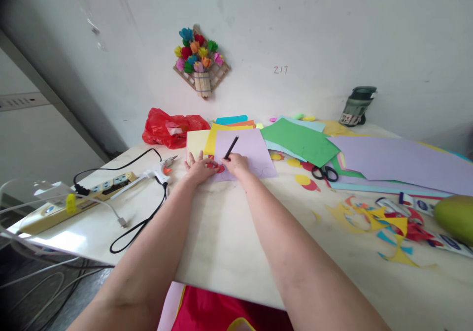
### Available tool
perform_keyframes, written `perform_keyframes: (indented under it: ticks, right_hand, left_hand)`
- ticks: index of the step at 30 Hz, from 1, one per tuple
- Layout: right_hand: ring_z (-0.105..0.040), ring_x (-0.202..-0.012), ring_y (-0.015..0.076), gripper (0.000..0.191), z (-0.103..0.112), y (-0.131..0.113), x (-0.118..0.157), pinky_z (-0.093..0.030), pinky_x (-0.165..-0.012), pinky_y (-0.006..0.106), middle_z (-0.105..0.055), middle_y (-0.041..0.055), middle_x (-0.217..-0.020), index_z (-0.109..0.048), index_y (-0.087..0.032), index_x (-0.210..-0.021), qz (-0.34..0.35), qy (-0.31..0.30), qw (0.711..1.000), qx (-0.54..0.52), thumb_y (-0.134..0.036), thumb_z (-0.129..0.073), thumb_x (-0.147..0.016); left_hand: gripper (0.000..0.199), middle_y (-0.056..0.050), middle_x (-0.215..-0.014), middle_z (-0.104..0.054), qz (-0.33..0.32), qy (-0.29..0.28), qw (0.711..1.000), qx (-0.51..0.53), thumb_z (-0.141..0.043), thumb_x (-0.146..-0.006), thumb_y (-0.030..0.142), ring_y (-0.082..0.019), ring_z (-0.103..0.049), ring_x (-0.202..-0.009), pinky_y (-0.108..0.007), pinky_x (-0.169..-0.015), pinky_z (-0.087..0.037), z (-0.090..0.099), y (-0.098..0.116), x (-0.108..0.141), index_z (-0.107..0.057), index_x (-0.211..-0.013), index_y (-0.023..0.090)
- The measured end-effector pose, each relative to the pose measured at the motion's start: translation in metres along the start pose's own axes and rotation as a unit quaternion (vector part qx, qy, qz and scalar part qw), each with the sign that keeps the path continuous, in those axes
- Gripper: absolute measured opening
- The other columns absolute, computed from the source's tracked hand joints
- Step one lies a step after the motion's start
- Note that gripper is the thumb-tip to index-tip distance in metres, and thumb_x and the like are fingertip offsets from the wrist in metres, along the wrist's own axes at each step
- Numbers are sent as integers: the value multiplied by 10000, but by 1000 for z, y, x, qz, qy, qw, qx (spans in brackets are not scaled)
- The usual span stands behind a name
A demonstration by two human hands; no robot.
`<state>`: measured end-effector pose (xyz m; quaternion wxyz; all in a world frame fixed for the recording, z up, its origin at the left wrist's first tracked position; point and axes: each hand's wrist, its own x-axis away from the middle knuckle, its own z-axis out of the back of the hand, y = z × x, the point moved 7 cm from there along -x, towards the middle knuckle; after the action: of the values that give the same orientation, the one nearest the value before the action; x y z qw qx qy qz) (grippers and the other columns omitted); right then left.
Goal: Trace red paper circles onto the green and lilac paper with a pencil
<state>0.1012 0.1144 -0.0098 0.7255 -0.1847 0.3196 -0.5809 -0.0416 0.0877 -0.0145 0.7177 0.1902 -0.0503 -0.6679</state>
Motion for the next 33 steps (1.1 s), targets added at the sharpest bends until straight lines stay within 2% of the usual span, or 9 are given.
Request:
perform_keyframes:
  ticks: [20,33]
  right_hand:
    - [-589,-829,151,255,2,-2,1,-408,-747,249,-667,6,-831,-637,-253,-852,1,0,1000,25,-427,-497,-728]
    - [-591,-801,144,235,3,-1,2,-409,-708,233,-666,-1,-799,-633,-251,-825,-3,-7,1000,5,-411,-495,-724]
  left_hand:
    - [360,83,-1398,-176,4,-3,1000,-1,-552,-608,591,-317,130,-1250,-530,-972,54,-1,-1,-2,-624,-872,357]
    - [371,79,-1401,-167,-1,-13,1000,13,-540,-604,607,-328,159,-1240,-544,-959,69,-3,-2,-3,-620,-880,372]
